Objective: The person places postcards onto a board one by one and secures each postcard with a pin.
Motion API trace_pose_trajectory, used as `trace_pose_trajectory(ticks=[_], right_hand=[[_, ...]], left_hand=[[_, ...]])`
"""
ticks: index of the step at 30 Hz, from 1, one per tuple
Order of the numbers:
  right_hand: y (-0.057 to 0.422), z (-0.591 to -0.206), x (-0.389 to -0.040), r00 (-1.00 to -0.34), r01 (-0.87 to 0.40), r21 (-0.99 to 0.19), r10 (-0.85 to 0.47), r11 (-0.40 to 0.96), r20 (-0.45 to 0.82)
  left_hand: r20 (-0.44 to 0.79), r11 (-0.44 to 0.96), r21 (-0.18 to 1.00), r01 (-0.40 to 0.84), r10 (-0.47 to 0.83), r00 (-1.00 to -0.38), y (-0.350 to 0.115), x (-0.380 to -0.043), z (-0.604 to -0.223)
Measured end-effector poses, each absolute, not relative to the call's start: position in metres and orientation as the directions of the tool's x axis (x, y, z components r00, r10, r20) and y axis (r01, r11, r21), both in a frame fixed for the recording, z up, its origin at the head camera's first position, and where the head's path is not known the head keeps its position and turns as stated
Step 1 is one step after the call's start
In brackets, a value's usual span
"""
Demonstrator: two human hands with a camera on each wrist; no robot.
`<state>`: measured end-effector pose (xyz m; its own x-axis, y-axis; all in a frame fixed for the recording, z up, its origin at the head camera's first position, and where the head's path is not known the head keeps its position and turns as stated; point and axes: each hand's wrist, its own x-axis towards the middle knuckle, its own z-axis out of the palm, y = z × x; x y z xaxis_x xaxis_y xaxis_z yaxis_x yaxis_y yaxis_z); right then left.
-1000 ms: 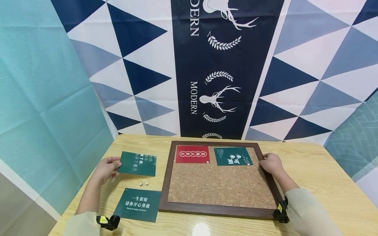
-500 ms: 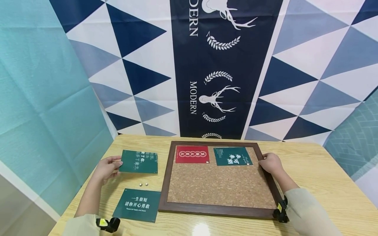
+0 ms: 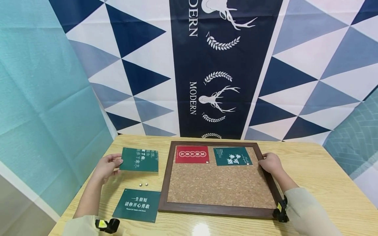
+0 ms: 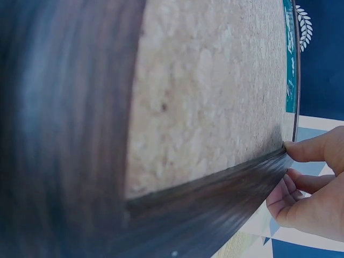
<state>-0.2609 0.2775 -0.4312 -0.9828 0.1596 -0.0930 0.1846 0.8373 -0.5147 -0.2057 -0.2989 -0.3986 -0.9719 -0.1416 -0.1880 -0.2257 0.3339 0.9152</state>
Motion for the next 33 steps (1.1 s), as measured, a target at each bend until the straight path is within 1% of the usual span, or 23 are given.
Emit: trace_pose_trajectory(ticks=[23, 33], right_hand=[[0.278, -0.429, -0.260, -0.988, 0.153, -0.512, 0.134, 0.845, -0.075], [0.277, -0.431, -0.260, -0.986, 0.165, -0.511, 0.142, 0.844, -0.084]], left_hand=[[-0.181, 0.301, 0.928, -0.218, -0.145, -0.973, -0.285, -0.204, -0.387], [-0.172, 0.290, 0.937, -0.196, -0.108, -0.979, -0.280, -0.204, -0.391]])
